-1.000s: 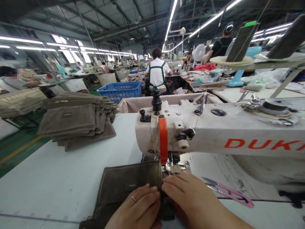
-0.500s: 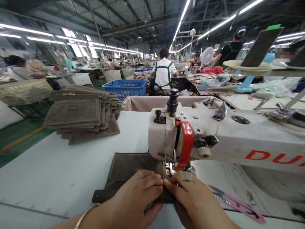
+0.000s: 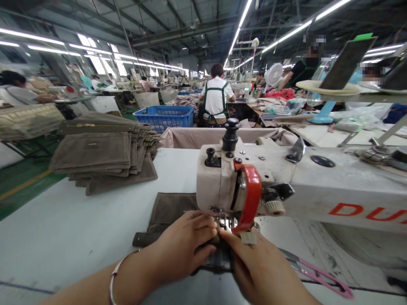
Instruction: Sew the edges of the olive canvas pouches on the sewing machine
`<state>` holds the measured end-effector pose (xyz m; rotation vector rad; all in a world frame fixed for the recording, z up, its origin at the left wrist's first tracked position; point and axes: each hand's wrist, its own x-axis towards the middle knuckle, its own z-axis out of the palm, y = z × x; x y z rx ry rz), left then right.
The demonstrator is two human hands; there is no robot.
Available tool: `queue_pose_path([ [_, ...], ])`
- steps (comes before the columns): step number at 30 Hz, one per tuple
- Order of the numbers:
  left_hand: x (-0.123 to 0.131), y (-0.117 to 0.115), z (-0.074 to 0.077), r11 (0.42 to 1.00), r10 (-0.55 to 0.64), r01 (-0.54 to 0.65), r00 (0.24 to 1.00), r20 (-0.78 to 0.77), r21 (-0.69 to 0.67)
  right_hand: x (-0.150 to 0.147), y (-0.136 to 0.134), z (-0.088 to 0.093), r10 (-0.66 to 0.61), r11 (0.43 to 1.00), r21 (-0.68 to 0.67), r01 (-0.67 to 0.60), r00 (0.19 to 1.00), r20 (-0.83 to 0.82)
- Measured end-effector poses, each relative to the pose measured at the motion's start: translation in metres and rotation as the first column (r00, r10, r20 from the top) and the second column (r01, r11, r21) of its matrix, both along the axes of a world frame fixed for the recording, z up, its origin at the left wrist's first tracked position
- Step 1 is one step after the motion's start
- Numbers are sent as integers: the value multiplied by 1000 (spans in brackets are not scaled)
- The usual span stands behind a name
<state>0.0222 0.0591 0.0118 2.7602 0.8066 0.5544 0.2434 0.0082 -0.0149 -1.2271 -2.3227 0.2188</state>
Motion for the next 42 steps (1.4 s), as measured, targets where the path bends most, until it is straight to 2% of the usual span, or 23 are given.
queue_pose_path([
  [5, -14, 6, -4, 987, -50, 40, 997, 61, 153, 2, 3, 8, -120, 992, 35, 125, 985, -122],
  [8, -22, 10, -6, 992, -83, 72, 991, 104, 105, 3, 7, 7, -143, 986, 73, 149, 986, -81],
  [12, -18, 7, -7, 995, -61, 47, 983, 171, 86, 6, 7, 8, -157, 987, 26, 157, 988, -1],
  [14, -9, 0, -8, 992, -44, 21, 980, 192, 121, 6, 4, 9, -130, 991, -3, 130, 990, -50],
  [18, 9, -13, -10, 980, 22, -60, 981, 192, 192, -2, 2, 7, 31, 999, 0, -32, 981, -190],
  [22, 15, -16, -11, 967, 47, -95, 979, 199, 238, -5, 3, 1, 42, 999, 33, -34, 968, -248],
  [26, 13, -10, -13, 977, 17, -54, 984, 177, 206, -5, 2, -4, 15, 998, 68, -1, 978, -209],
  [33, 15, 3, -11, 989, 67, -98, 966, 250, 115, -8, 11, -4, -23, 984, 171, 45, 991, -129],
  [38, 14, 10, -12, 993, 108, -116, 971, 211, 28, -9, 16, -4, -56, 985, 159, 71, 994, -94],
  [42, 13, 12, -16, 993, 112, -118, 972, 208, 17, -10, 17, -7, -68, 983, 163, 84, 992, -103],
])
